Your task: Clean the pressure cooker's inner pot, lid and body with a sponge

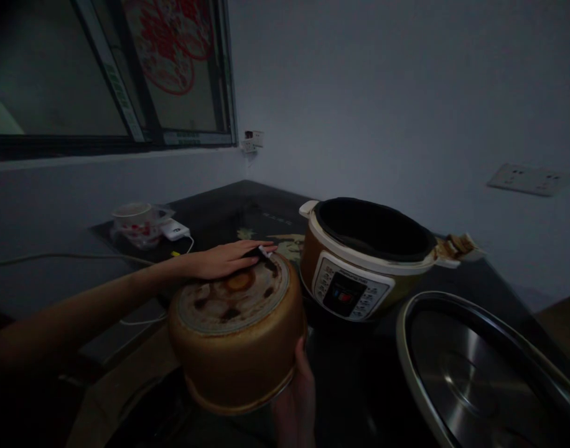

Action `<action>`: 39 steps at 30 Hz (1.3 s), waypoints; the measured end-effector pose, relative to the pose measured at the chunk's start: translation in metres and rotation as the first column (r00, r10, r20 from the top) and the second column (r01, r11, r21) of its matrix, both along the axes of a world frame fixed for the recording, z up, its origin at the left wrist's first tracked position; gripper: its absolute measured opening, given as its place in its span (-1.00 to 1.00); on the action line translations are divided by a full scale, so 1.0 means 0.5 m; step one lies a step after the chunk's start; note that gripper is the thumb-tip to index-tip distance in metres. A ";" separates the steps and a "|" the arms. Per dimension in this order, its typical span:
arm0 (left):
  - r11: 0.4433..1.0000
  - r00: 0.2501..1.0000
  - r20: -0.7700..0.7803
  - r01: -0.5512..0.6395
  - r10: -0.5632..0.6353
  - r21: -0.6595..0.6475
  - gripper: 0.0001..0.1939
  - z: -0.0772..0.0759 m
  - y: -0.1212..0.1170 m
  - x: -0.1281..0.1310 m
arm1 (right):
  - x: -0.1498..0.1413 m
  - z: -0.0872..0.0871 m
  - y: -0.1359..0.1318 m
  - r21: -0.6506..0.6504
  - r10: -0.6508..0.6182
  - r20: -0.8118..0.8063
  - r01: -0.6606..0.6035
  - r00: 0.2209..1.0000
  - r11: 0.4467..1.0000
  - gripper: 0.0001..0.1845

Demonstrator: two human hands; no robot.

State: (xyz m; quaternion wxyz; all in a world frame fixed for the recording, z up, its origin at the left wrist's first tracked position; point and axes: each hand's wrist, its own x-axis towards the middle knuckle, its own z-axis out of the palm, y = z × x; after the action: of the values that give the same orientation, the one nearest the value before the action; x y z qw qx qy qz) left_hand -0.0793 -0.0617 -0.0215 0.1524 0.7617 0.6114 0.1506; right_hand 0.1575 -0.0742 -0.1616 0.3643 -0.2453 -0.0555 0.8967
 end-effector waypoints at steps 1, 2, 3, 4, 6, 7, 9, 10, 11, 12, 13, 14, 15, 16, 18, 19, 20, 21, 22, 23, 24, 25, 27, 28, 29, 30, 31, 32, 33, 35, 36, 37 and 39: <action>1.000 1.000 -0.006 0.019 -0.019 -0.002 -0.47 0.003 0.006 0.010 | 0.000 -0.001 -0.001 0.021 0.000 0.000 0.000 1.000 1.000 -0.56; 0.999 0.999 -0.010 0.045 -0.045 -0.003 -0.49 0.008 0.012 0.020 | 0.000 -0.002 -0.003 0.040 0.003 -0.001 -0.003 1.000 0.999 -0.57; 0.997 0.997 -0.015 0.079 -0.079 -0.003 -0.51 0.014 0.018 0.032 | 0.000 -0.003 -0.005 0.058 0.007 -0.003 -0.006 1.000 0.998 -0.58; 0.993 0.993 -0.020 0.120 -0.120 -0.002 -0.51 0.021 0.021 0.045 | 0.000 -0.003 -0.006 0.072 0.009 -0.005 -0.009 1.000 0.997 -0.59; 0.977 0.977 -0.032 0.211 -0.211 -0.004 -0.51 0.036 0.017 0.073 | -0.002 -0.005 -0.005 0.093 0.005 -0.010 -0.004 1.000 0.996 -0.60; 0.966 0.965 -0.039 0.259 -0.259 -0.009 -0.50 0.044 0.009 0.088 | -0.003 -0.007 -0.004 0.098 0.002 -0.013 -0.001 1.000 0.995 -0.59; 0.935 0.934 -0.053 0.352 -0.354 -0.030 -0.49 0.056 -0.019 0.116 | -0.004 -0.014 0.001 0.107 -0.015 -0.021 0.017 1.000 0.994 -0.59; 0.915 0.913 -0.058 0.404 -0.405 -0.027 -0.49 0.061 -0.037 0.129 | -0.004 -0.018 0.004 0.110 -0.022 -0.022 0.024 1.000 0.994 -0.60; 0.894 0.892 -0.063 0.448 -0.448 -0.015 -0.50 0.064 -0.057 0.139 | -0.003 -0.023 0.006 0.109 -0.024 -0.021 0.026 0.999 0.994 -0.63; 0.882 0.880 -0.069 0.470 -0.469 0.003 -0.50 0.066 -0.077 0.147 | -0.001 -0.027 0.008 0.105 -0.022 -0.018 0.024 1.000 0.994 -0.65; 0.875 0.874 -0.078 0.483 -0.480 0.024 -0.48 0.067 -0.096 0.152 | 0.000 -0.030 0.009 0.101 -0.013 -0.012 0.014 1.000 0.995 -0.67; 0.872 0.872 -0.086 0.487 -0.483 0.043 -0.46 0.068 -0.114 0.154 | 0.003 -0.032 0.008 0.099 0.001 -0.004 0.000 1.000 0.995 -0.67; 0.875 0.875 -0.093 0.481 -0.475 0.050 -0.44 0.068 -0.131 0.153 | 0.005 -0.032 0.007 0.096 0.017 0.002 -0.017 1.000 0.995 -0.67; 0.881 0.880 -0.098 0.470 -0.465 0.046 -0.42 0.068 -0.146 0.149 | 0.007 -0.030 0.006 0.092 0.031 0.007 -0.031 1.000 0.995 -0.66; 0.900 0.896 -0.108 0.435 -0.431 0.014 -0.40 0.065 -0.174 0.135 | 0.011 -0.020 0.004 0.082 0.063 0.008 -0.063 0.998 0.995 -0.64; 0.911 0.905 -0.119 0.411 -0.409 -0.004 -0.38 0.062 -0.187 0.127 | 0.012 -0.014 0.004 0.075 0.078 0.004 -0.078 0.997 0.994 -0.62; 0.920 0.911 -0.134 0.392 -0.390 -0.011 -0.35 0.057 -0.198 0.117 | 0.012 -0.008 0.004 0.070 0.091 0.001 -0.091 0.996 0.993 -0.60; 0.924 0.913 -0.150 0.383 -0.379 -0.005 -0.32 0.050 -0.209 0.108 | 0.011 -0.002 0.004 0.068 0.100 -0.001 -0.100 0.995 0.993 -0.57; 0.925 0.913 -0.166 0.379 -0.372 0.010 -0.29 0.041 -0.218 0.097 | 0.010 0.002 0.005 0.069 0.102 0.001 -0.102 0.995 0.992 -0.54; 0.926 0.914 -0.177 0.377 -0.366 0.032 -0.27 0.032 -0.225 0.087 | 0.008 0.005 0.005 0.067 0.092 0.004 -0.092 0.996 0.993 -0.52; 0.927 0.918 -0.181 0.370 -0.354 0.059 -0.27 0.021 -0.230 0.076 | 0.006 0.007 0.005 0.064 0.075 0.009 -0.075 0.997 0.995 -0.51; 0.930 0.925 -0.178 0.355 -0.336 0.090 -0.28 0.011 -0.233 0.065 | 0.005 0.007 0.004 0.058 0.055 0.016 -0.056 0.998 0.997 -0.50; 0.949 0.954 -0.158 0.279 -0.257 0.145 -0.36 -0.007 -0.232 0.042 | 0.003 0.005 0.004 0.044 0.022 0.028 -0.023 0.999 0.999 -0.49; 0.961 0.970 -0.140 0.222 -0.200 0.162 -0.41 -0.014 -0.229 0.031 | 0.003 0.003 0.004 0.036 0.016 0.034 -0.017 0.999 0.999 -0.48; 0.973 0.983 -0.118 0.159 -0.141 0.169 -0.47 -0.019 -0.224 0.020 | 0.003 0.001 0.004 0.032 0.012 0.039 -0.013 0.999 0.999 -0.48; 0.982 0.992 -0.093 0.094 -0.080 0.165 -0.51 -0.022 -0.218 0.011 | 0.004 -0.001 0.004 0.031 0.010 0.044 -0.012 0.999 0.999 -0.49; 0.988 0.998 -0.064 0.034 -0.025 0.152 -0.54 -0.022 -0.211 0.003 | 0.005 -0.002 0.004 0.035 0.006 0.047 -0.008 0.999 0.999 -0.50; 0.991 0.999 -0.033 -0.017 0.021 0.133 -0.54 -0.021 -0.202 -0.003 | 0.006 -0.003 0.004 0.043 0.002 0.048 -0.004 0.999 0.999 -0.51; 0.992 0.999 -0.006 -0.053 0.054 0.111 -0.53 -0.020 -0.194 -0.008 | 0.007 -0.003 0.004 0.051 0.000 0.047 -0.002 0.999 0.999 -0.52; 0.992 0.994 0.032 -0.102 0.100 0.072 -0.49 -0.015 -0.174 -0.014 | 0.008 -0.003 0.004 0.059 0.000 0.041 -0.002 0.999 0.998 -0.55; 0.992 0.993 0.045 -0.115 0.113 0.056 -0.47 -0.013 -0.164 -0.015 | 0.008 -0.002 0.005 0.056 0.004 0.039 -0.006 0.999 0.998 -0.55; 0.992 0.992 0.053 -0.120 0.117 0.043 -0.46 -0.012 -0.153 -0.016 | 0.008 -0.001 0.005 0.049 0.008 0.038 -0.009 0.999 0.999 -0.55; 0.993 0.992 0.062 -0.111 0.109 0.028 -0.47 -0.011 -0.131 -0.019 | 0.007 0.000 0.006 0.033 0.013 0.036 -0.014 0.999 0.999 -0.54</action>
State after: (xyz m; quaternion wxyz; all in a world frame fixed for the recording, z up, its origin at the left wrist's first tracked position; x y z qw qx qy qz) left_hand -0.0885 -0.1274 -0.0269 0.1502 0.7242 0.6452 0.1915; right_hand 0.1613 -0.0711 -0.1615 0.3610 -0.2550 -0.0785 0.8936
